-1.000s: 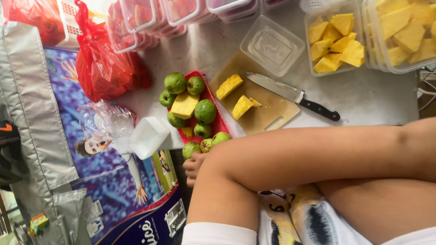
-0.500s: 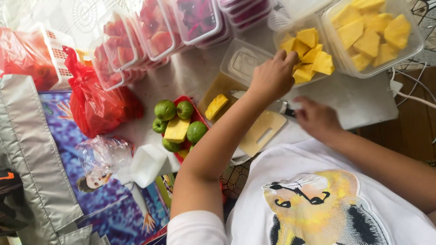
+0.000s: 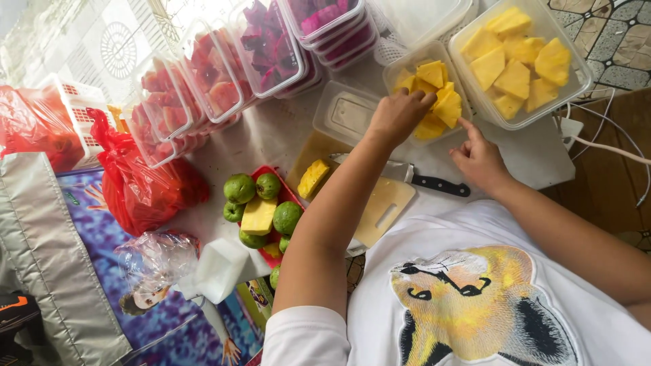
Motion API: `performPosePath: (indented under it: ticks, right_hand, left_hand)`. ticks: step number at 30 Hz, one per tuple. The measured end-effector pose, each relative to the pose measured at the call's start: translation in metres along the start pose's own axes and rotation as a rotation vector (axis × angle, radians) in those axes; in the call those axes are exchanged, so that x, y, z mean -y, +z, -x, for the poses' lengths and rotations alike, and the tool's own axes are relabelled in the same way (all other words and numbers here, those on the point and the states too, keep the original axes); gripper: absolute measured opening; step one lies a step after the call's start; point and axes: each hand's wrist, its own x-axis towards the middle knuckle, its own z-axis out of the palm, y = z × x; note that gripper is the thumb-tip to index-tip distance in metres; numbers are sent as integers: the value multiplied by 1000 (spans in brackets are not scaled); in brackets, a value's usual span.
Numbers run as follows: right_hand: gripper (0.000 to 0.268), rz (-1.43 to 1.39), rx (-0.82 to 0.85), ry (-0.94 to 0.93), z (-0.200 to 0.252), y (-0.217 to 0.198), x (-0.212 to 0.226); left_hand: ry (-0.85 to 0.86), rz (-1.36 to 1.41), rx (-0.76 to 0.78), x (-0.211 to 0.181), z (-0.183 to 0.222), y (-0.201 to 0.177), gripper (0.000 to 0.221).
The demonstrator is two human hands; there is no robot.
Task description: Cutting pineapple into chunks and placing them into plastic containers for packaging
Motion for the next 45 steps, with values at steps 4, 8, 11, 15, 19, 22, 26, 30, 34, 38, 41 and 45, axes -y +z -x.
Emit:
performPosePath:
  ticks: [4,8,11,15,19,22,26,30,34,38,41,45]
  right_hand:
    - [75,106,18,-42,-10,-7,5]
    - [69,107,-6,-30,-22,-7,5]
    - [69,118,-3,-17,-17,-9,11]
    - [67,173,1,-12,-2,-16,33]
    - [69,228,-15,-37,5,-19,57]
    - [68,384,21,-51,-1,-22,69]
    - [59,612,117,-21,-15,-19,64]
    - [62,633,172,55,-22,-14,49]
    - [62,611,167,31,-15,-15,45]
    - [55,605,129,-36,-7,-20,48]
    - [50,620,90,-92,-5,-18,52]
    - [49,630,94,-127,0,-16,74]
  left_hand:
    - [34,-86,-166,-2,4,19,27]
    - [-35,-253,-428,-2,3,36,31]
    - [-41,-263,-443,-7,11,52,27]
    - [-158,-143,-319,-11,22,6,30]
    - [-169,-110,-229,-3,10,27,38]
    - [-161,-89,-246,-3,0,36,38]
    - [-121,-189,-383,-11,2,31,34]
    - [-162,-343,-553,-22,5,33,39]
    - [-126,-336,-559,-21,17,50,35]
    - [-41,36,-78,-9,29,14,28]
    - [-41,94,-40,-6,30,4,26]
    - [-97,3,-140,-13,26,25,30]
